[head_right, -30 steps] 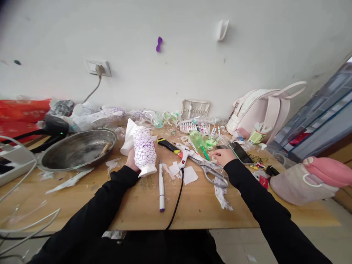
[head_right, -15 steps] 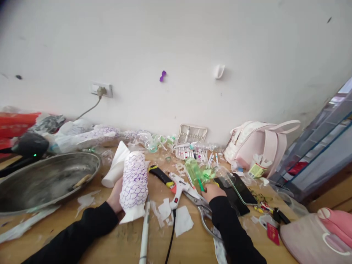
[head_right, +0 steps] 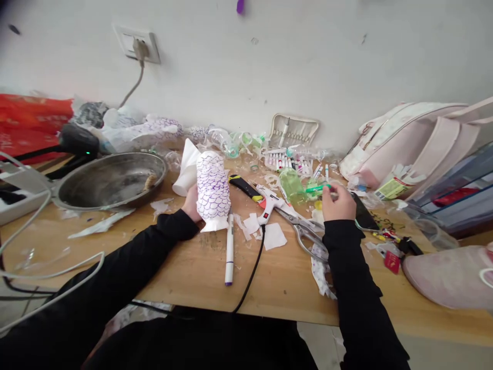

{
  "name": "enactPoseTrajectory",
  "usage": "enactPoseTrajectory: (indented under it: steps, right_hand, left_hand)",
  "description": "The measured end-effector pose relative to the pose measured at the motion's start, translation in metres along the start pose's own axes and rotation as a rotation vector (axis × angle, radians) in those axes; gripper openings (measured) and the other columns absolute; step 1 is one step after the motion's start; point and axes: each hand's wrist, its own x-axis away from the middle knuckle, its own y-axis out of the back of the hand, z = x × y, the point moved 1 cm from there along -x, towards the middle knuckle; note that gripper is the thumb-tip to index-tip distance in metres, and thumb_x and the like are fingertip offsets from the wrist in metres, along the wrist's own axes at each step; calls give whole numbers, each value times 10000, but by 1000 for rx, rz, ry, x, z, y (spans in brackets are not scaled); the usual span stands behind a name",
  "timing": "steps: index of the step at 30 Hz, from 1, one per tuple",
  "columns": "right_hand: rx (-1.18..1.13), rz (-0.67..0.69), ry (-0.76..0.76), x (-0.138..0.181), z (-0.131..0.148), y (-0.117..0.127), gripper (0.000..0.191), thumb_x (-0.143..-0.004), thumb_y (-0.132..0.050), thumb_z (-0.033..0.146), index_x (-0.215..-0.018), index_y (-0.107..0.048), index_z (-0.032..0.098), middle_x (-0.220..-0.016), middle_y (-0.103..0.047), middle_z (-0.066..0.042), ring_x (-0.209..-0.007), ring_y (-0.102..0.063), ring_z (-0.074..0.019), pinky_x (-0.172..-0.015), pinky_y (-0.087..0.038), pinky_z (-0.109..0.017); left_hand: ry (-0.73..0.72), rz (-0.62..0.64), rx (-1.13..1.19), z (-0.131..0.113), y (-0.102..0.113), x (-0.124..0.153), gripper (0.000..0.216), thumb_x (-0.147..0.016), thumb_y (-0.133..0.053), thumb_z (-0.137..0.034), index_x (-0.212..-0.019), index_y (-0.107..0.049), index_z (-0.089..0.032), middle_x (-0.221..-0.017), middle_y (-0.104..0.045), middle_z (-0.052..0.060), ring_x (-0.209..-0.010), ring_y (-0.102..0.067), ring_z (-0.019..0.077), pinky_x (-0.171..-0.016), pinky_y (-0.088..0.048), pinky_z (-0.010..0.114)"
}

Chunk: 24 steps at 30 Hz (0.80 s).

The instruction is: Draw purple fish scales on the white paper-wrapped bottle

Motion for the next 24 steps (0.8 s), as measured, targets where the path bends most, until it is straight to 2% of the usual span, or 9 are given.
enactPoseTrajectory:
  steps: [4,6,12,16,19,20,22,23,24]
  right_hand:
    - [-179,-239,-13,-4,2,6,376,-887,-173,324,-1125,-366,106,-1009,-616,-213,-705,-626,-196,-589,-477,-292]
    - [-250,-250,-9,0,4,7,377,-896,-107,335,-1138,-307,126,-972,-620,-198,-644,-617,-183,-536,-457,-281]
    - [-348,48,17,25,9,-14,344,-725,-572,439,-933,-480,180,-675,-619,-48,-611,-605,-217,-621,-467,-339]
    - [-436,124,4,24,19,-15,333,-705,-547,469,-883,-447,206,-615,-539,9,-573,-578,-200,-615,-464,-347]
    - [-575,214,16,31,48,12,275,-782,-392,526,-835,-398,255,-526,-401,78,-383,-446,-133,-422,-393,-268]
    - [-636,290,36,41,63,27,275,-797,-382,538,-756,-392,266,-494,-354,94,-324,-351,-104,-360,-325,-238]
    - [-850,870,177,77,100,55,327,-769,-541,518,-630,-421,248,-458,-367,94,-324,-323,-77,-337,-270,-204]
    - [-874,1100,266,100,118,70,340,-744,-601,523,-620,-475,233,-464,-419,83,-347,-361,-72,-346,-270,-195]
    - [-887,1228,344,123,134,82,346,-724,-631,544,-641,-531,223,-476,-474,74,-370,-399,-66,-361,-279,-187]
  left_hand:
    - [25,58,9,0,-1,1,355,-897,-295,-252,-850,-633,-154,-659,-663,72,-1003,-579,278,-947,-417,434]
    - [39,62,11,1,-1,1,349,-894,-303,-251,-857,-633,-140,-692,-674,80,-993,-577,278,-943,-417,438]
    - [12,85,38,1,2,-3,302,-872,-363,-246,-842,-645,-140,-740,-685,94,-1008,-581,278,-929,-435,407]
    - [16,104,56,2,3,-3,328,-879,-341,-251,-812,-647,-154,-729,-683,85,-974,-605,259,-924,-447,387]
    - [21,114,63,2,3,-3,332,-880,-338,-252,-810,-644,-143,-722,-683,87,-927,-618,252,-917,-453,388]
    - [24,118,65,2,3,-3,327,-880,-345,-253,-807,-642,-136,-717,-682,88,-902,-623,249,-910,-457,390]
    - [24,119,68,1,3,-2,316,-877,-364,-261,-783,-635,-130,-694,-674,82,-854,-631,239,-897,-464,393]
    - [18,117,68,2,2,-2,306,-873,-376,-264,-765,-631,-134,-676,-666,75,-837,-634,234,-894,-467,394]
    - [10,112,67,2,2,-1,297,-868,-389,-272,-748,-627,-141,-654,-656,67,-827,-636,233,-892,-468,398]
